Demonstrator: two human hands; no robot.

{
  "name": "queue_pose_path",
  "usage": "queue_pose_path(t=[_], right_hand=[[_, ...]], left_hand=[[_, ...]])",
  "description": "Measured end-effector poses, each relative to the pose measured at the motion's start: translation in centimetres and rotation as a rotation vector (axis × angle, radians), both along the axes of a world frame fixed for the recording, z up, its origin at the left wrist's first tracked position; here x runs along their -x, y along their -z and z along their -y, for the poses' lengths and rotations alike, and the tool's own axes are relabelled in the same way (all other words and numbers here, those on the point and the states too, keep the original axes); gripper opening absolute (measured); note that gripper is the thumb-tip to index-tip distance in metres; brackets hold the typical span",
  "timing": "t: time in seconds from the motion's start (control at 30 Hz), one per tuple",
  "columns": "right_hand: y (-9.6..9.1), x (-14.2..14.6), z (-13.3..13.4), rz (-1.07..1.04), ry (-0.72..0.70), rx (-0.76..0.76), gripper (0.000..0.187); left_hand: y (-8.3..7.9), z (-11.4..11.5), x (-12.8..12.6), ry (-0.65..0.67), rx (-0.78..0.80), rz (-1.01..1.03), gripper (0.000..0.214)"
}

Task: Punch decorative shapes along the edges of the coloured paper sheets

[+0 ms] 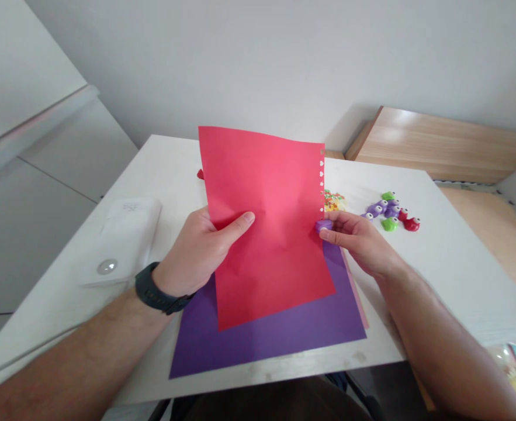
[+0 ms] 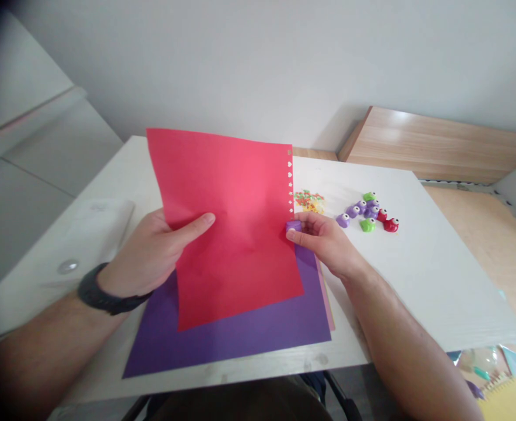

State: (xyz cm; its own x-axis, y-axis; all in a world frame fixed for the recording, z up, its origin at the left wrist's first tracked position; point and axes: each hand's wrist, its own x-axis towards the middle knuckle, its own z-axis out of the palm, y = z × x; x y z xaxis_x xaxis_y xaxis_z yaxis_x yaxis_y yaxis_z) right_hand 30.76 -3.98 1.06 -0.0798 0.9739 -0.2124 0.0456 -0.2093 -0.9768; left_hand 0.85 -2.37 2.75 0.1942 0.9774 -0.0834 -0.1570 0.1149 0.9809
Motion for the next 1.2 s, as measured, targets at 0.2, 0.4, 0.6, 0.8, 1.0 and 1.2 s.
queue_pose_path(t=[0.2,0.4,0.6,0.8,1.0,1.2], right_hand=[[0.2,0.0,0.0,0.011,-0.005,-0.018,0.038],[0.5,0.2,-0.1,0.017,-0.002,-0.048,0.037],[0.9,0.3,-0.2,0.007,0.005,-0.066,0.034],[1.0,0.5,-0.3,0.011,-0.005,-0.061,0.032],[1.2,0.3,-0.3,0.008,-0.017,-0.078,0.030],[1.4,0.3,-0.6,-0.013,-0.001,-0.074,0.030]], left_hand=[[0.3,0.0,0.0,-0.011,-0.023,-0.006,0.041],[0.2,0.1,-0.2,-0.027,-0.004,-0.003,0.043],[0.1,0.1,-0.2,-0.017,0.003,-0.019,0.045],[0.0,0.1,-0.1,-0.022,-0.005,-0.041,0.043],[0.1,0.2,0.0,0.002,-0.001,-0.037,0.046],[0.5,0.2,0.0,-0.005,-0.019,-0.073,0.043]])
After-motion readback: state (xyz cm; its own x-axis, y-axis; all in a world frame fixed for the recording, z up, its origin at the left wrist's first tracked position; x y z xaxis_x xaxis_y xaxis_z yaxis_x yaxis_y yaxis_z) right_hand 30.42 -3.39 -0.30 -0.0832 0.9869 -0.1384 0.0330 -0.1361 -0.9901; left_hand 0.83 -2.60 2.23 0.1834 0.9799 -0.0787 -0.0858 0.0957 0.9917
